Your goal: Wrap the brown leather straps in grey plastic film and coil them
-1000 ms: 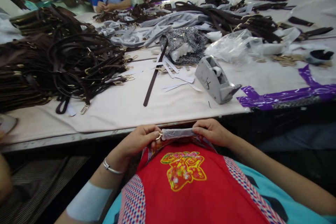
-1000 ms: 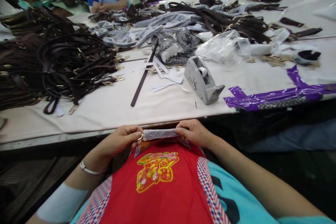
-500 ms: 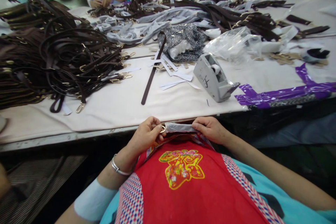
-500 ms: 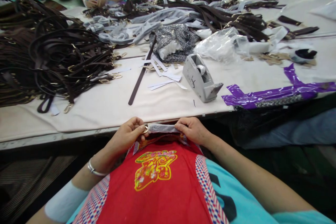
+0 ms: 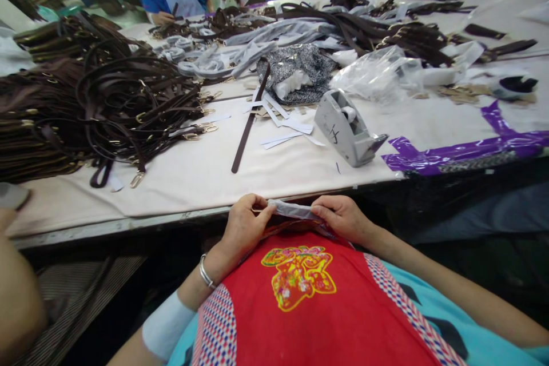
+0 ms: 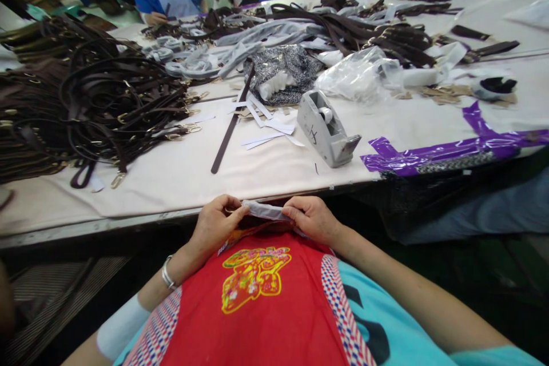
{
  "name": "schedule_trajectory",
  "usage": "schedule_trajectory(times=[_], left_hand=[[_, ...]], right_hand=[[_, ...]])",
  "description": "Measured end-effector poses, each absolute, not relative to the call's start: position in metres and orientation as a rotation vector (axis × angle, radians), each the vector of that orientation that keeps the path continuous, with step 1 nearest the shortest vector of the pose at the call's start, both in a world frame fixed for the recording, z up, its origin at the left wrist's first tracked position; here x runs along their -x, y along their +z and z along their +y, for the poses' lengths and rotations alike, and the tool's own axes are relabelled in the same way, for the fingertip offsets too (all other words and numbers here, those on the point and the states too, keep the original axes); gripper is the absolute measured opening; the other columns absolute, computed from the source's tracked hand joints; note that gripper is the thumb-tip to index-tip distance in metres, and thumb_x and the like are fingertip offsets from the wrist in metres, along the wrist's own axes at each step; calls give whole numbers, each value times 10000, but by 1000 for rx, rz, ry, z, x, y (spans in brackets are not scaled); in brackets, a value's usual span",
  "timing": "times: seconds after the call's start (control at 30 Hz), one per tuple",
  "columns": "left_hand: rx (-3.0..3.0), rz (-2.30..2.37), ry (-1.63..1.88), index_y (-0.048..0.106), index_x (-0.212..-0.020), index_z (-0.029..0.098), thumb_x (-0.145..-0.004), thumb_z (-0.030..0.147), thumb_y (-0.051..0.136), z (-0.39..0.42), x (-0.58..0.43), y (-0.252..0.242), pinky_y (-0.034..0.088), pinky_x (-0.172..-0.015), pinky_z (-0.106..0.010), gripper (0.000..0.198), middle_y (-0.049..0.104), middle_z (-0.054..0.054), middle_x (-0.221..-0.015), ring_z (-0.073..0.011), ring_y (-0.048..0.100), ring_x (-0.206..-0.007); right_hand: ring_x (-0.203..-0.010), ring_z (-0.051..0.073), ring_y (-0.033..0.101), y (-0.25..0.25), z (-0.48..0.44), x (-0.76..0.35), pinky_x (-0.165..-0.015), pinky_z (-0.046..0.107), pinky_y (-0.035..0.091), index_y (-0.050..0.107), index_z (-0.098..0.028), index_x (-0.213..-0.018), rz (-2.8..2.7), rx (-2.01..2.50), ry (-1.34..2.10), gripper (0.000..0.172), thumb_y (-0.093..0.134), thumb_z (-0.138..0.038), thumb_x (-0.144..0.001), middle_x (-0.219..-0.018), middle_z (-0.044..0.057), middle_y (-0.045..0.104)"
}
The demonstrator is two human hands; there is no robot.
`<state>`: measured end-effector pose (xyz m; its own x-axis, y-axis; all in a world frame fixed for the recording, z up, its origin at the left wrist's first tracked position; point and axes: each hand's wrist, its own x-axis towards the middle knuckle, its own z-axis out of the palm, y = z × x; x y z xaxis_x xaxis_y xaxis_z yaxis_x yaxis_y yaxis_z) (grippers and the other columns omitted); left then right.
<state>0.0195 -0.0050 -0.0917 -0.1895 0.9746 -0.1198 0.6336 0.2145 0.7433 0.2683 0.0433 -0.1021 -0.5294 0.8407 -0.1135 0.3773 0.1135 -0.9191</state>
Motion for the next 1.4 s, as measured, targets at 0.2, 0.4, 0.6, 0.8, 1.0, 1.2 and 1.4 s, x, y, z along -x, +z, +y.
schedule_trajectory(times=[0.2, 0.4, 0.6, 0.8, 1.0, 1.2, 1.4], left_hand=[[-1336, 1836, 713, 670, -786, 176, -795, 395, 671, -1, -19, -91, 478, -637, -281, 219, 688, -25, -737, -183, 625, -685], [-1553, 1800, 755, 588, -763, 184, -860, 255, 589, 0, -16, -77, 532, -799, -350, 120, 667, -64, -880, -210, 657, -857], [-2192, 1736, 845, 523, -917, 183, -951, 139, 441, 1, -22, -64, 489, -1041, -470, 99, 638, -159, -1103, -279, 510, -1307], [-2447, 1750, 746, 475, -1006, 165, -938, 85, 427, 3, -22, -64, 579, -929, -467, 115, 608, -227, -1228, -296, 606, -1208], [-2463, 1389, 928, 450, -909, 184, -906, 35, 468, 0, -30, -41, 578, -954, -407, 150, 568, -231, -1322, -243, 638, -1169], [-2557, 1120, 1034, 501, -1001, 172, -886, 8, 506, -6, -35, -34, 576, -959, -388, 201, 510, -206, -1398, -242, 601, -1211], [-2564, 1452, 1087, 566, -992, 167, -855, 35, 590, -12, -32, -37, 596, -836, -330, 192, 601, -136, -1119, -204, 637, -997]], right_hand=[[-619, 142, 562, -103, 42, -272, -580, 241, 430, 687, -159, -786, -2022, 1130, 1321, 359, 506, -430, -938, -678, 22, 643], [-704, 174, 627, -110, 42, -276, -651, 265, 475, 705, -157, -899, -2043, 1178, 1398, 303, 546, -414, -920, -787, 42, 708], [-927, 215, 657, -109, 42, -276, -834, 318, 494, 674, -182, -1127, -2084, 1068, 1492, 298, 637, -305, -858, -1046, 50, 720], [-919, 225, 652, -102, 43, -276, -834, 335, 497, 661, -191, -1157, -2138, 1017, 1500, 346, 680, -308, -831, -1055, 50, 717], [-843, 202, 655, -88, 53, -273, -749, 311, 522, 640, -129, -1197, -1783, 755, 1977, 562, 598, -586, -872, -985, 85, 708], [-693, 155, 647, -62, 67, -253, -655, 272, 522, 710, -126, -1054, -1602, 706, 2175, 469, 640, -545, -855, -826, 48, 718], [-752, 157, 636, -57, 56, -243, -722, 268, 498, 741, -131, -830, -1827, 744, 1565, 150, 671, -263, -816, -801, 43, 708]])
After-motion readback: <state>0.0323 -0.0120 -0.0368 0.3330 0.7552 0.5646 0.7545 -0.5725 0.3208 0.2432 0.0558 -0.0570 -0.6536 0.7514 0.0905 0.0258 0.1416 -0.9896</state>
